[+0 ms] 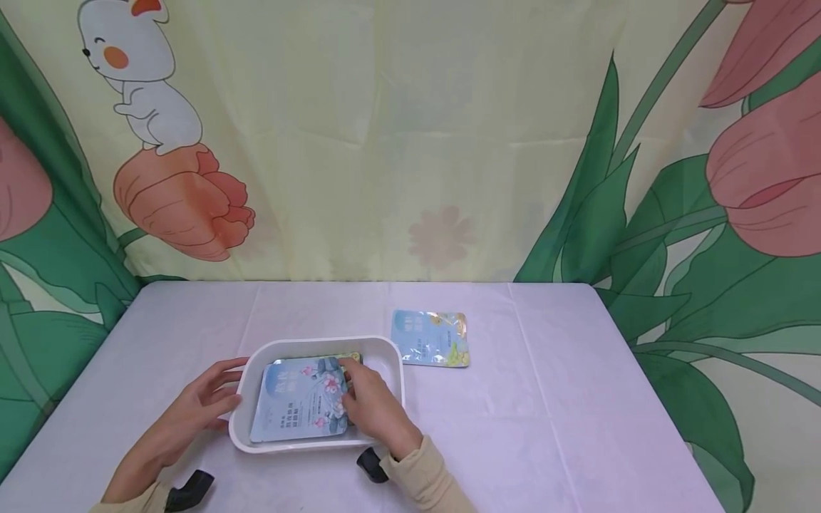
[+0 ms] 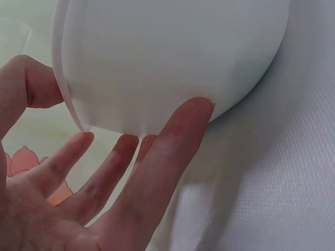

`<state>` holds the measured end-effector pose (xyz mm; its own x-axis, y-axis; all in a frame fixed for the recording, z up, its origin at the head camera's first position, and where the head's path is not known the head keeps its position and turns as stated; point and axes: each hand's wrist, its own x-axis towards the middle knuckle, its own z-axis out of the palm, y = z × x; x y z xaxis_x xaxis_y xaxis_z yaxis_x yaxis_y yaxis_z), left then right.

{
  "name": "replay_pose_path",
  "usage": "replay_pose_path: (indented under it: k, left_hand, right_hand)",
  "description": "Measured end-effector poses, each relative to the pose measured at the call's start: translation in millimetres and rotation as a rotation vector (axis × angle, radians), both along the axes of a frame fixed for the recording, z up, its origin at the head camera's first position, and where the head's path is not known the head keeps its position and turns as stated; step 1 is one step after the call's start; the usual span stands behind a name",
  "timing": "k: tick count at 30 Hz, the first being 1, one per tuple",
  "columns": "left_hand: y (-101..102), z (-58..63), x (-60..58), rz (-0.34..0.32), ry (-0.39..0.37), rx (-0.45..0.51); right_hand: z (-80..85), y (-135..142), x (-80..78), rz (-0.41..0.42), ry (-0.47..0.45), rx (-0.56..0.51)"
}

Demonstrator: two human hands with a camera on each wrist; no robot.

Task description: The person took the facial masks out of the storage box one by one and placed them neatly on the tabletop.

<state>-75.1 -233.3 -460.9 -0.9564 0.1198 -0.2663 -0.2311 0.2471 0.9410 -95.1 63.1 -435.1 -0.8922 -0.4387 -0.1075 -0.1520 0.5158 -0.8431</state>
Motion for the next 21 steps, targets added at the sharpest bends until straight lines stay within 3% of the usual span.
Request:
replay_pose_path:
  k: [10,21]
  left_hand:
    - [0,-0.6,0.4,0.006,0.0,0.003]
    - [-1,-0.1,-0.5,-0.002,0.008,0.024]
  right_hand:
    - [3.5,5,-1.1,-0.004,0.122,0.015]
    - [10.8,14,-1.8,-0.028,0.16,-0.039]
